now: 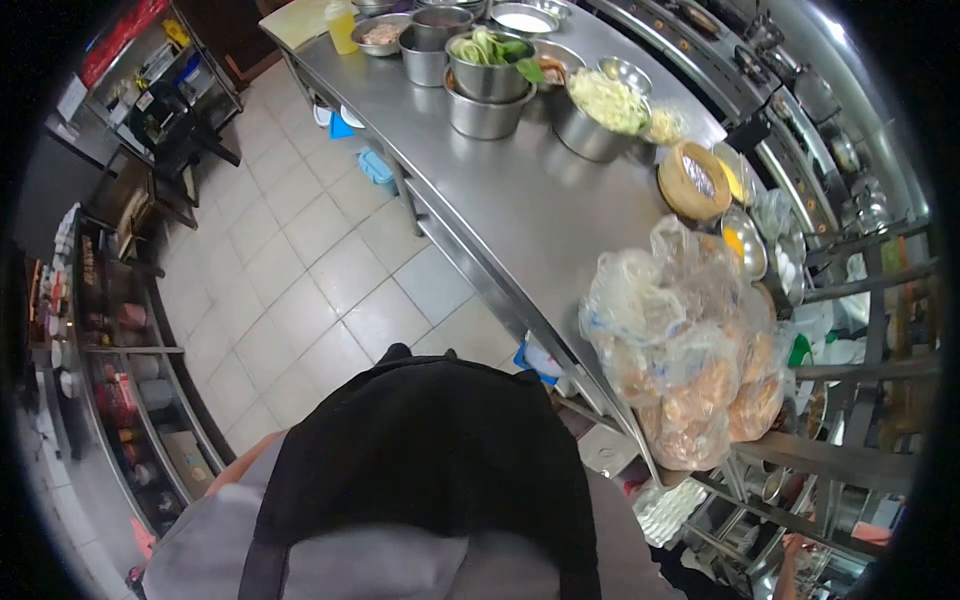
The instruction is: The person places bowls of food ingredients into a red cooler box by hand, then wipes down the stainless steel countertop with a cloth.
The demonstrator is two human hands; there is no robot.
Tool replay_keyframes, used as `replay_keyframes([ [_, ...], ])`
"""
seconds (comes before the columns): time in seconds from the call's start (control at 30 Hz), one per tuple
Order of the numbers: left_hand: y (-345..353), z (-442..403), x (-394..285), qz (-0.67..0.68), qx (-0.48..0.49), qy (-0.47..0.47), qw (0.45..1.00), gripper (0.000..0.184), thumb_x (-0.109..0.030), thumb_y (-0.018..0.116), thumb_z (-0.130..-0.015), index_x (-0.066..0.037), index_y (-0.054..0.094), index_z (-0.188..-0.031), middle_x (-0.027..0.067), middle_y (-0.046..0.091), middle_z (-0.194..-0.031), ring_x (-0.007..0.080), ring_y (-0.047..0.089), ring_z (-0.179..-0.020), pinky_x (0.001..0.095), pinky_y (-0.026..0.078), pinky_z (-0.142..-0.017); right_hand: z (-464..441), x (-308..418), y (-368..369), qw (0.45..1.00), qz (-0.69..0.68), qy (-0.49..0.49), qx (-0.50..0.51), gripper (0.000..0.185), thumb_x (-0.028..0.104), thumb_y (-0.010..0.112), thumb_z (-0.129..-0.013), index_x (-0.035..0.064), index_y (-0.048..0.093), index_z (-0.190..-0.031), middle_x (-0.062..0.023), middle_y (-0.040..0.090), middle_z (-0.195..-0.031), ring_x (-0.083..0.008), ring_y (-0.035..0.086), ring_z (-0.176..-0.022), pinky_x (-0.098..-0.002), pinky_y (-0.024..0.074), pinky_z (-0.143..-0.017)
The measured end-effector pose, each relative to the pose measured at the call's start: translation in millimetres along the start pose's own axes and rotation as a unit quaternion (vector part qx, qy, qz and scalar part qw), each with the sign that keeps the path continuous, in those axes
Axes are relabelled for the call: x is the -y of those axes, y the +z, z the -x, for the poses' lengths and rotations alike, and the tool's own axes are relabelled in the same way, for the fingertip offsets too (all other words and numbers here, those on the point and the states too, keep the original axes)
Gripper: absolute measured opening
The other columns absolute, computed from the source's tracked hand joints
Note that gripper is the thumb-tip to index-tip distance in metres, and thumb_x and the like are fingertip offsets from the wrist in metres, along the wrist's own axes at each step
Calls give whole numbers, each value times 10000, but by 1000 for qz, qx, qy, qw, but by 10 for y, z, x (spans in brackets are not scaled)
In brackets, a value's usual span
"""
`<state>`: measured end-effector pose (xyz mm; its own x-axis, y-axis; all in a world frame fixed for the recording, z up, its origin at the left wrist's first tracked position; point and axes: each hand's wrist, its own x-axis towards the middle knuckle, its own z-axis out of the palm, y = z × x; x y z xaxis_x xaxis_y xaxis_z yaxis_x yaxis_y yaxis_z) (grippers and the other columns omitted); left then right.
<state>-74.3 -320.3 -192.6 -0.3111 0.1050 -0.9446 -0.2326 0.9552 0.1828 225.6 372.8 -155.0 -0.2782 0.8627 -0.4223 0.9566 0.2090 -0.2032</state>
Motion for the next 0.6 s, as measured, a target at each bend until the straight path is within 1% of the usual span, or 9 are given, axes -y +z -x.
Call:
replay_keyframes([
  [0.1, -217, -146, 416, 18, -14, 3, 1000, 348, -339, 584, -901, -42, 743, -989, 226, 703, -1034, 422, 656, -995, 465, 530, -847, 313, 466, 533, 987, -26, -121, 104, 222, 184, 585, -980, 51, 703, -1114, -103, 720, -992, -209, 690, -869, -354, 546, -747],
  [0.23, -586, -430, 869, 20, -40, 35, 998, 339, -340, 597, -897, -49, 742, -993, 221, 705, -1028, 417, 658, -996, 455, 531, -847, 354, 1215, 1228, 897, -110, -378, 200, 220, 174, 585, -984, 45, 700, -1119, -97, 721, -989, -201, 690, -863, -349, 547, -742],
  [0.27, -669, -519, 999, 21, -48, 47, 998, 337, -340, 600, -895, -51, 742, -994, 220, 706, -1027, 416, 658, -997, 452, 532, -847, 440, 1552, 1160, 891, -118, -381, 215, 219, 172, 584, -985, 43, 700, -1121, -96, 721, -988, -199, 690, -861, -348, 547, -740],
  [0.33, -824, -671, 1241, 16, -71, 76, 994, 333, -341, 606, -893, -55, 741, -996, 218, 707, -1024, 413, 659, -998, 447, 532, -848, 1358, 3272, -3, 922, -132, -248, 267, 235, 211, 603, -967, 7, 697, -1036, -88, 714, -925, -161, 675, -795, -339, 539, -725],
  [0.4, -977, -836, 1463, 0, -102, 132, 986, 329, -341, 612, -891, -58, 741, -998, 215, 708, -1022, 410, 660, -999, 442, 532, -848, 1235, 3829, -6, 877, -225, -357, 229, 158, 127, 594, -960, 13, 694, -1004, -56, 707, -871, -130, 656, -728, -294, 528, -663],
  [0.47, -1161, -1006, 1601, -35, -146, 195, 969, 325, -342, 619, -888, -62, 740, -1000, 213, 708, -1019, 408, 661, -999, 436, 533, -848, 1126, 4353, 8, 865, -322, -333, 193, 151, 123, 586, -958, 19, 694, -983, -34, 696, -846, -113, 642, -727, -281, 519, -659],
  [0.53, -1524, -801, 1351, -33, -177, 169, 969, 314, -338, 637, -881, -75, 734, -1023, 205, 710, -1017, 395, 664, -999, 434, 534, -850, 917, 4854, -84, 880, -345, -299, 130, 149, 119, 582, -956, 23, 684, -1007, -18, 674, -823, -102, 627, -722, -260, 503, -644],
  [0.57, -1926, -74, 619, -10, -182, 120, 976, 310, -334, 652, -874, -87, 728, -1045, 199, 711, -1017, 384, 668, -998, 434, 535, -852, 781, 5069, -154, 868, -374, -308, 109, 174, 136, 579, -963, 22, 663, -1063, -24, 670, -855, -105, 623, -719, -257, 496, -637],
  [0.6, -2051, -266, 564, 6, -234, 149, 961, 321, -347, 663, -869, -76, 729, -1027, 202, 712, -1004, 389, 673, -975, 447, 538, -839, 657, 5285, -233, 855, -401, -316, 89, 210, 152, 577, -970, 20, 643, -1119, -31, 665, -888, -108, 618, -715, -253, 490, -630],
])
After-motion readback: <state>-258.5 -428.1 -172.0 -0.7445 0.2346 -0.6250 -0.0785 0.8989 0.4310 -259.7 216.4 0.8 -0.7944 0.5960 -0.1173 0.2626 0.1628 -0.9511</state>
